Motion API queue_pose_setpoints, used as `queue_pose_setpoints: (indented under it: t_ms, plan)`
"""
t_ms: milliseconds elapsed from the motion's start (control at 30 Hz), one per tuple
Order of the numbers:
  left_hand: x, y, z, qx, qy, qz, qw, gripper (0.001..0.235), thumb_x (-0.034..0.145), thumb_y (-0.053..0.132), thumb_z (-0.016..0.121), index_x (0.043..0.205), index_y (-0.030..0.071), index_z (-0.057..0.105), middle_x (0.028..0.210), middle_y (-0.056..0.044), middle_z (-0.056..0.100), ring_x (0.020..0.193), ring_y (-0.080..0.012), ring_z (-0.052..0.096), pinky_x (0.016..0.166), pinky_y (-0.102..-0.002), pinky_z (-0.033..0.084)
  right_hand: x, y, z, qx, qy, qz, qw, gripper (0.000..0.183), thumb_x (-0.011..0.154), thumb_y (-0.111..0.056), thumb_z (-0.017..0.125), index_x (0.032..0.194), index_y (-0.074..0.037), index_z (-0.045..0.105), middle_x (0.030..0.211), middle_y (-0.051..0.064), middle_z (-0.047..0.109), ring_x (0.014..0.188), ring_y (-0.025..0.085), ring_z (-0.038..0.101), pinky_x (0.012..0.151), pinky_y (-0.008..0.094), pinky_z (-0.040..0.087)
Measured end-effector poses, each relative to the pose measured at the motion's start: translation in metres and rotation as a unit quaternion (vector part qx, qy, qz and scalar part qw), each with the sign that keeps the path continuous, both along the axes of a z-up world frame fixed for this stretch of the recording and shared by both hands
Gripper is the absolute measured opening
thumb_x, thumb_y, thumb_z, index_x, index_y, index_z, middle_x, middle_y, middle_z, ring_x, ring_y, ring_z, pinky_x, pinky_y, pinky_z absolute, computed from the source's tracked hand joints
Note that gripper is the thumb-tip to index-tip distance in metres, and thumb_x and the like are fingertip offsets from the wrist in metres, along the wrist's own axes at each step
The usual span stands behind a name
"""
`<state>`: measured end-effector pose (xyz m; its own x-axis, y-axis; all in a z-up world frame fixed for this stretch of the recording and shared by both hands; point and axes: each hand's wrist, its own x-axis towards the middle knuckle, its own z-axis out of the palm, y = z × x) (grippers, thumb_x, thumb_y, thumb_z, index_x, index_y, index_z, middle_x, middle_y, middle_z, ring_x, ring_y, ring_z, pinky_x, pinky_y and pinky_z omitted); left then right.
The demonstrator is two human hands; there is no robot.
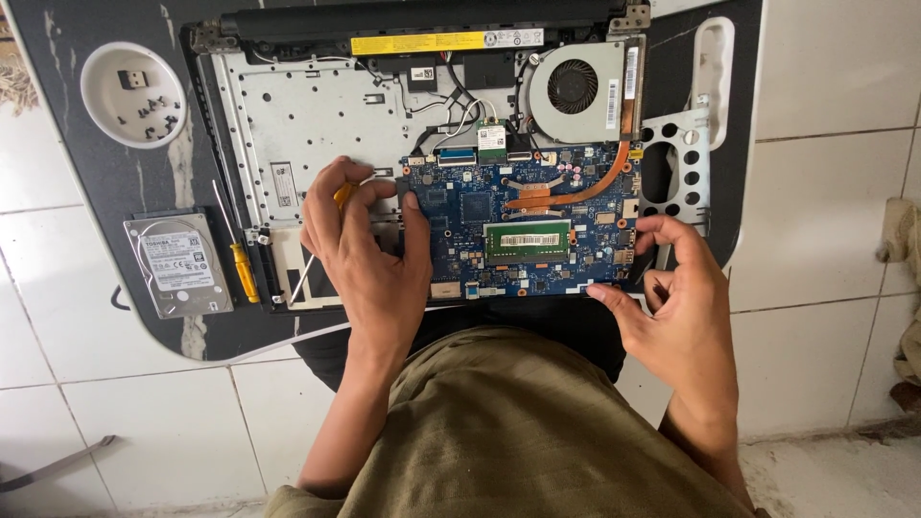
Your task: The person uses a screwdriver to remove screws from a disassembled laptop and detaches the cooling fan. They then use tweezers to disconnect a ribbon cable from the motherboard and continue unscrewing components.
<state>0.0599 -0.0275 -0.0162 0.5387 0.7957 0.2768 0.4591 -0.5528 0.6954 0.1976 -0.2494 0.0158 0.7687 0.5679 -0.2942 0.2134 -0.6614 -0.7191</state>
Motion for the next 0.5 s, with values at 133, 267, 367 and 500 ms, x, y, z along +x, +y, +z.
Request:
queue_pose_setpoints:
  t_ms: [133, 267, 367, 500]
  plan:
    - [0.0, -0.002, 0.002, 0.025, 0.016, -0.01, 1.0, 0.009, 0.101, 0.008, 0.069, 0.107, 0.003, 0.064, 0.131, -0.011, 0.054, 0.126, -0.0322, 0.056, 0.1, -0.048, 0.043, 0.0, -0.001, -0.002, -0.005, -0.022, 0.009, 1.0, 0.063, 0.08, -0.018, 0.087, 0.131, -0.004, 0.052, 0.108, 0.007, 0.055, 0.048, 0.008, 0.028, 0.044, 0.023, 0.024]
    - [-0.004, -0.006, -0.009, 0.067, 0.006, -0.014, 0.998, 0.014, 0.106, 0.011, 0.071, 0.111, -0.002, 0.07, 0.148, -0.015, 0.052, 0.135, -0.0364, 0.059, 0.112, -0.05, 0.051, -0.002, 0.001, 0.003, -0.013, -0.035, 0.014, 0.999, 0.066, 0.082, -0.022, 0.085, 0.137, -0.004, 0.052, 0.107, 0.008, 0.054, 0.047, 0.01, 0.028, 0.043, 0.024, 0.025]
    - [-0.006, -0.006, -0.014, 0.106, 0.0, -0.013, 0.994, 0.015, 0.108, 0.012, 0.074, 0.11, -0.003, 0.076, 0.157, -0.019, 0.042, 0.144, -0.0429, 0.055, 0.118, -0.051, 0.053, -0.004, 0.005, 0.007, -0.007, -0.029, 0.007, 1.0, 0.075, 0.082, -0.02, 0.084, 0.146, -0.005, 0.049, 0.108, 0.008, 0.052, 0.049, 0.011, 0.037, 0.04, 0.023, 0.029]
    - [-0.006, -0.004, -0.014, 0.058, -0.037, -0.002, 0.998, 0.008, 0.103, 0.007, 0.078, 0.109, 0.002, 0.076, 0.153, -0.014, 0.05, 0.143, -0.0396, 0.051, 0.121, -0.053, 0.047, -0.007, 0.004, 0.008, 0.024, -0.008, 0.015, 1.0, 0.08, 0.08, -0.022, 0.085, 0.147, -0.005, 0.046, 0.113, 0.01, 0.048, 0.05, 0.01, 0.034, 0.041, 0.022, 0.031]
